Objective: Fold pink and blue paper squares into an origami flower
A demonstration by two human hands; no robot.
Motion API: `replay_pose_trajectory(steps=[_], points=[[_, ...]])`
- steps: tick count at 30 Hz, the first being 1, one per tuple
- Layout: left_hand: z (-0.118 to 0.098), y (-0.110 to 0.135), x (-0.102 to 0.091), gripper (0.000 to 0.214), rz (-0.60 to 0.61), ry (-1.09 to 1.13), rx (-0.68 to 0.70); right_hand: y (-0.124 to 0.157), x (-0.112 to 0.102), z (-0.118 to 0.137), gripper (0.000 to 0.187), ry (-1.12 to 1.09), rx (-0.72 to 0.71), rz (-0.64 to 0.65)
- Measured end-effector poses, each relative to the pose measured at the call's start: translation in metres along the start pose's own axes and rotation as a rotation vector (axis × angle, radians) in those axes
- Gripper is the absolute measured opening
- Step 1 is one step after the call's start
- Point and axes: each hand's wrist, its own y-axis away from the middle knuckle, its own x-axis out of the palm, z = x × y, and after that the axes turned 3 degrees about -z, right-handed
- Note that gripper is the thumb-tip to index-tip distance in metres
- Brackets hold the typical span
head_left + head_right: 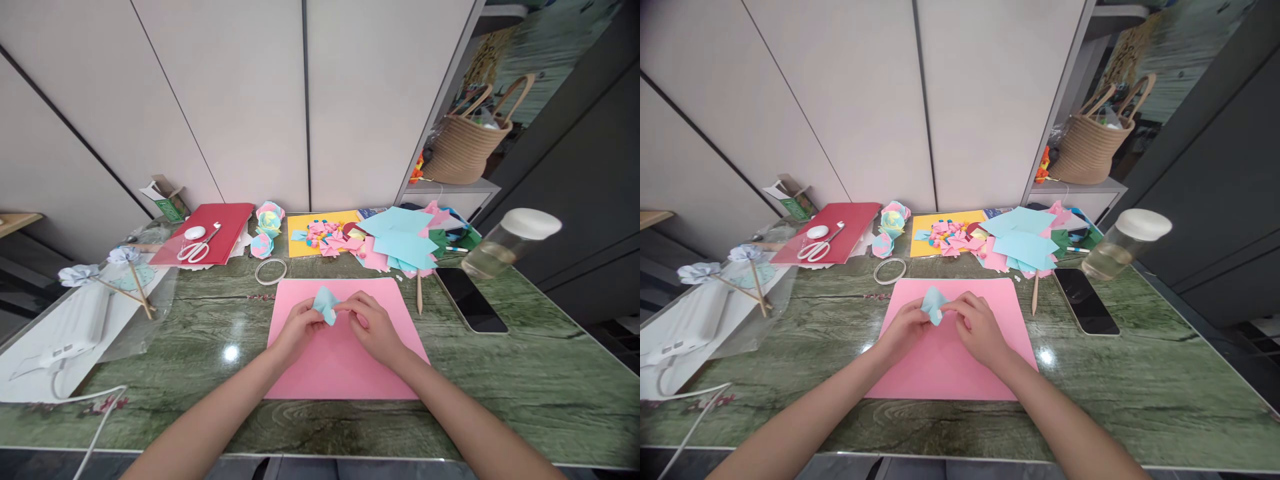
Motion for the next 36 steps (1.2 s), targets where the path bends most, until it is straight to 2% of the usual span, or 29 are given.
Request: replay_pose_trajectory(steps=[5,8,11,14,16,20,27,30,36], points=[[0.001,-0.001,0.0,0.013,0.005,0.016,0.002,0.001,0.0,-0.001,0.042,0.085,-0.016,-0.02],[0.002,0.0,0.0,0.012,0.002,0.021,0.007,0.0,-0.001,-0.002,0.039,0.076,0.049,-0.076],[0.002,0.001,0.001,0.011,0.004,0.011,0.022,-0.004,-0.003,-0.001,0.029,-0.144,0.178,-0.098],[0.002,0.002,0.002,0.014,-0.002,-0.045,0.044,-0.007,-0.005,0.001,0.018,-0.419,0.247,-0.037],[0.001,0.002,0.001,0.014,-0.01,-0.097,0.061,-0.007,-0.003,0.001,0.014,-0.494,0.257,0.026],[0.004,0.001,0.0,0.013,-0.008,-0.17,0.083,-0.006,0.006,-0.001,0.014,-0.447,0.29,0.067],[0.007,0.002,0.003,0.015,-0.016,-0.217,0.08,-0.004,0.011,-0.003,0.013,-0.404,0.26,-0.04],[0.005,0.004,0.006,0.019,-0.008,-0.207,0.082,-0.005,0.011,-0.005,0.016,-0.422,0.298,-0.082],[0.004,0.005,0.006,0.02,-0.008,-0.2,0.076,-0.007,0.007,-0.004,0.01,-0.548,0.297,0.017]])
